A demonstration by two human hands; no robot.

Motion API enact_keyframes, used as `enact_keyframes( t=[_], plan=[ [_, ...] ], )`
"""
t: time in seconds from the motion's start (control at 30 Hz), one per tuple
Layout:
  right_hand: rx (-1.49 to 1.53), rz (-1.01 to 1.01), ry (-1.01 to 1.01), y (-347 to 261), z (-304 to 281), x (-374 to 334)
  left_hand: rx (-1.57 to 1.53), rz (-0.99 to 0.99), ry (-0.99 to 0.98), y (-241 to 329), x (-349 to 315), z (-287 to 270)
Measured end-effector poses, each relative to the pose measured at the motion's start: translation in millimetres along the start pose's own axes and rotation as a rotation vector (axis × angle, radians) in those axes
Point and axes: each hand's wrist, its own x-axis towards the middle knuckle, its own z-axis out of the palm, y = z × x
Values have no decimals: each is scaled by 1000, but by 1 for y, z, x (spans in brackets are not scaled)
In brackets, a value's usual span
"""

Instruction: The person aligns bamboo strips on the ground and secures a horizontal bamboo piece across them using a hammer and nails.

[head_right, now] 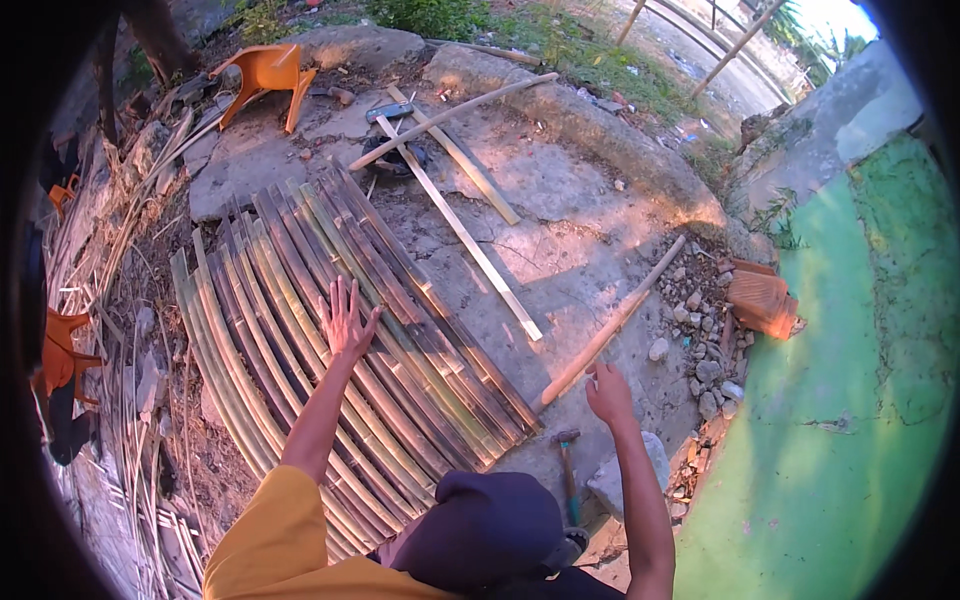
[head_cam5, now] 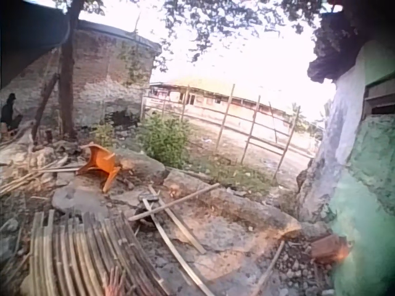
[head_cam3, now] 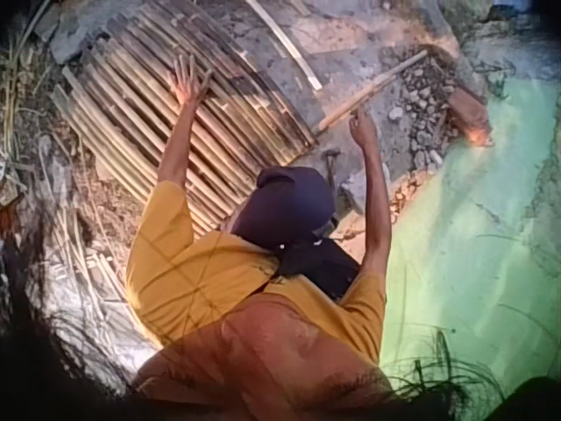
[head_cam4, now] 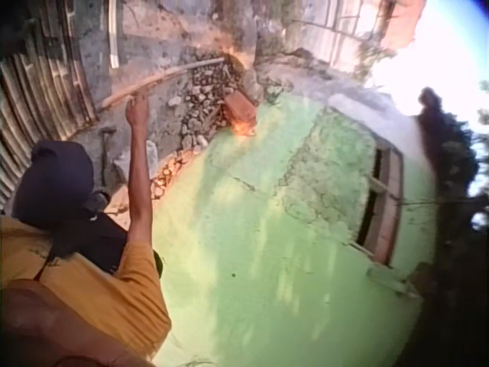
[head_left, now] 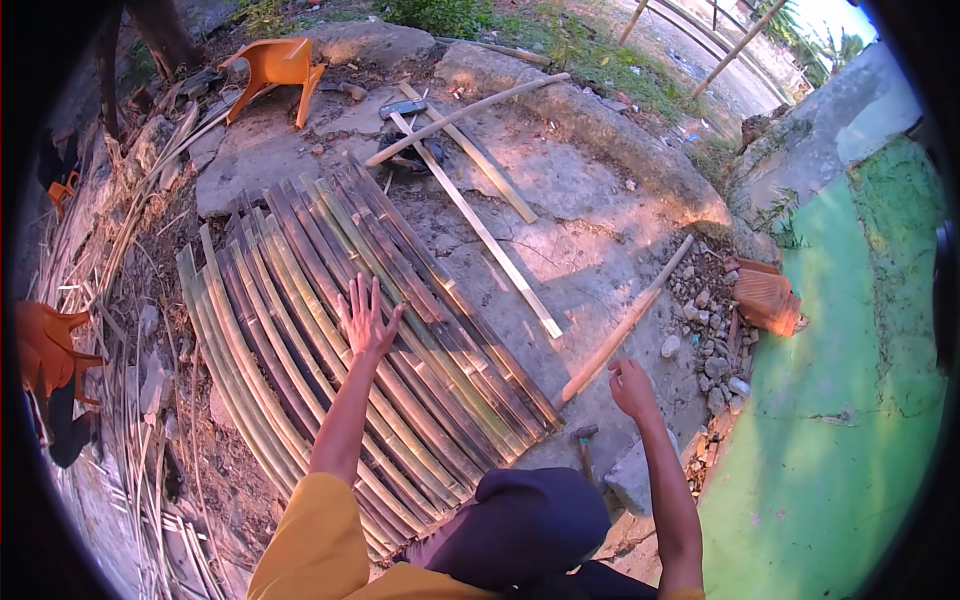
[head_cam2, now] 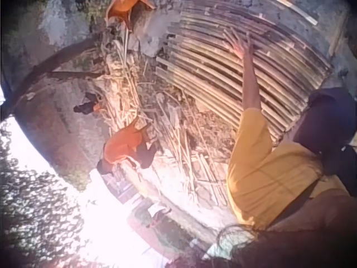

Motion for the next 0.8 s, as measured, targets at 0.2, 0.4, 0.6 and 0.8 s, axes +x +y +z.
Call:
enact_keyframes(
  t=[0.2,0.4,0.6,0.8],
  plan=[
    [-35,1,-109,-21,-5,78,-12,-12,-13,6,0,3],
    [-97,-164,-314,-52,-17,169,-12,-39,-16,4,4,-1],
    [-125,-210,-261,-81,-35,298,-24,-59,-68,7,9,-5],
    [-139,-324,-242,-162,0,439,-46,-101,-155,5,13,-18]
  ],
)
